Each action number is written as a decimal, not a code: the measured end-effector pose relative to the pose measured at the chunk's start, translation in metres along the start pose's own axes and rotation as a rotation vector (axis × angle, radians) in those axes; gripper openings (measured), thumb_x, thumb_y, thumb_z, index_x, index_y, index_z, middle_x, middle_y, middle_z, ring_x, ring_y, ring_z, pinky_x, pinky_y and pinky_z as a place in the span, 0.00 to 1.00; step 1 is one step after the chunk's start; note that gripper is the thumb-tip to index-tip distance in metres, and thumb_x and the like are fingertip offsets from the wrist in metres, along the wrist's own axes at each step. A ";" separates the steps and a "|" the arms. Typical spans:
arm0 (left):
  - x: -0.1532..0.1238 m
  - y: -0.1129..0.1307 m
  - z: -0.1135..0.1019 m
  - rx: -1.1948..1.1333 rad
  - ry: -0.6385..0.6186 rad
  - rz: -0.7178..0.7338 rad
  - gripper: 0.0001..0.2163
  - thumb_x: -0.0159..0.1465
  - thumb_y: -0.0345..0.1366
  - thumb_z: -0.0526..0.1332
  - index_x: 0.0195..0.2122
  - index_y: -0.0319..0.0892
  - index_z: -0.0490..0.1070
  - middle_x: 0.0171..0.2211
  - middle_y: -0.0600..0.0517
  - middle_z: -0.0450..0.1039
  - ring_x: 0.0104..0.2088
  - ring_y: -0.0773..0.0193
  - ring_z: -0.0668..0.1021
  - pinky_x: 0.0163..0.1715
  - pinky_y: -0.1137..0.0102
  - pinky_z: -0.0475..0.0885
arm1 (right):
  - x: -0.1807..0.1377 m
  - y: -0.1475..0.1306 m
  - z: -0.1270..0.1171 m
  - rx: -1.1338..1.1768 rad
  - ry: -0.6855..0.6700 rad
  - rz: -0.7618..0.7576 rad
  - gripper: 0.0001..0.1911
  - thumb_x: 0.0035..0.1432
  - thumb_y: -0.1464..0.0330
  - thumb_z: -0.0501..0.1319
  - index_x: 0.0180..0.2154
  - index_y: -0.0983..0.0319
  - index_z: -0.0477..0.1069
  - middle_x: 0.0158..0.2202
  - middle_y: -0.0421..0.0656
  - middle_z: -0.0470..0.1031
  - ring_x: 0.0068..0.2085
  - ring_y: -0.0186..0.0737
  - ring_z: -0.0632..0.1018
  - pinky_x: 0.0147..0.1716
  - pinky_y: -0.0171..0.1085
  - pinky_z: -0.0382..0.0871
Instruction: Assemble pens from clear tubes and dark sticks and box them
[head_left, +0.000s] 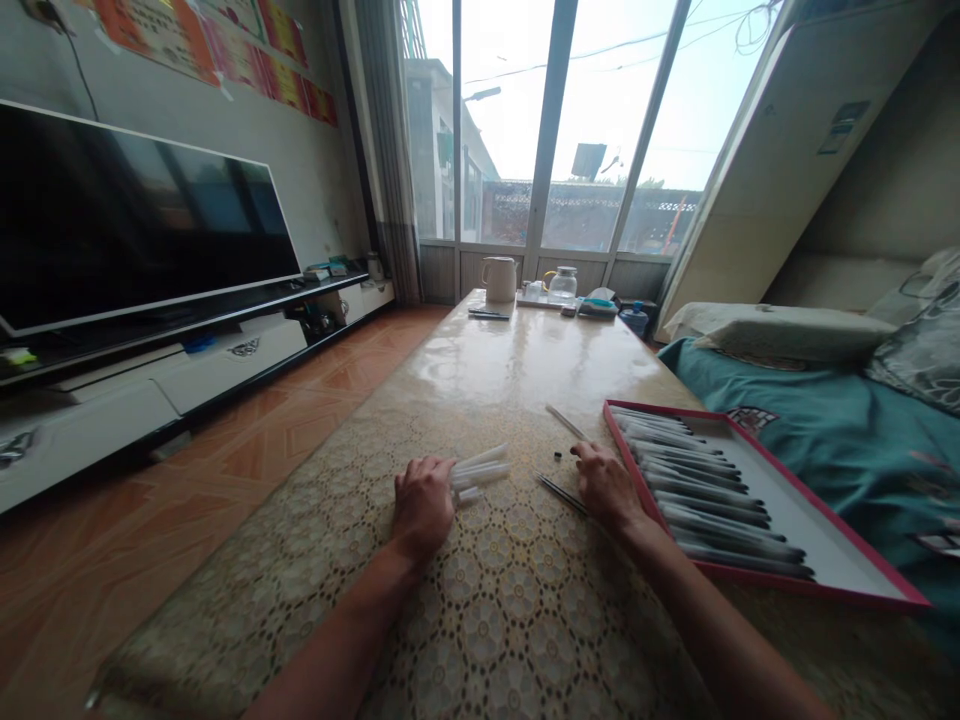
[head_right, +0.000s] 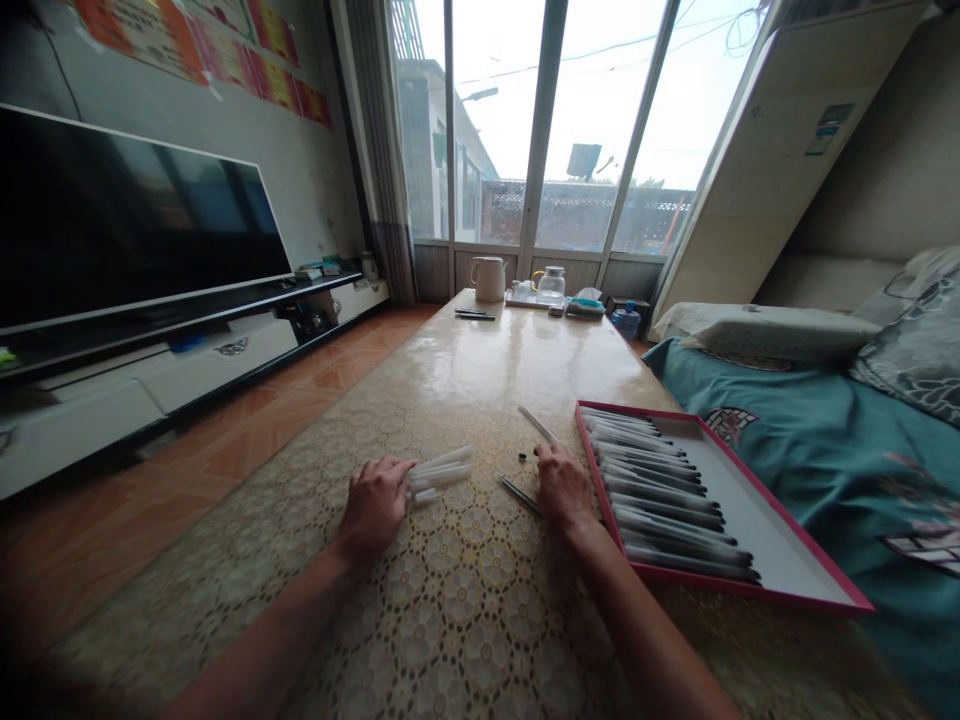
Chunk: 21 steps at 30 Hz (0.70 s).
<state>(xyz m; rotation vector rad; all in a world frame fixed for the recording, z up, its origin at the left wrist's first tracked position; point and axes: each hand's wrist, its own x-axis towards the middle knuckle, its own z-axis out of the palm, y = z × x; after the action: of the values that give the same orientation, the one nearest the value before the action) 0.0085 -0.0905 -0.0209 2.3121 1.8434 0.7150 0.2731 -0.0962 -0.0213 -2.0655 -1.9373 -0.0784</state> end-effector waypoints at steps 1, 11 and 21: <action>0.000 0.000 -0.001 -0.008 0.009 -0.005 0.16 0.61 0.27 0.53 0.48 0.43 0.73 0.44 0.44 0.74 0.45 0.53 0.71 0.43 0.61 0.62 | 0.002 -0.001 0.000 0.004 0.001 -0.002 0.16 0.58 0.79 0.51 0.43 0.64 0.72 0.40 0.50 0.75 0.42 0.40 0.75 0.37 0.33 0.62; 0.001 0.001 -0.004 -0.130 0.089 0.030 0.09 0.60 0.29 0.56 0.36 0.42 0.75 0.35 0.46 0.75 0.40 0.55 0.73 0.42 0.63 0.66 | -0.028 -0.021 -0.011 -0.018 -0.025 -0.043 0.05 0.59 0.68 0.57 0.33 0.62 0.70 0.34 0.45 0.74 0.36 0.41 0.74 0.32 0.34 0.60; 0.001 0.014 -0.016 -1.158 0.081 -0.213 0.09 0.51 0.37 0.68 0.32 0.38 0.76 0.25 0.52 0.74 0.21 0.68 0.72 0.21 0.73 0.68 | -0.052 -0.025 -0.021 -0.293 -0.090 -0.101 0.10 0.57 0.80 0.54 0.34 0.64 0.71 0.35 0.50 0.75 0.37 0.45 0.75 0.33 0.37 0.60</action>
<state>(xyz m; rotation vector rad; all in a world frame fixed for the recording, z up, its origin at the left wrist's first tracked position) 0.0146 -0.0963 -0.0011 1.3169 1.1166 1.3542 0.2473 -0.1503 -0.0099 -2.1810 -2.1970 -0.3140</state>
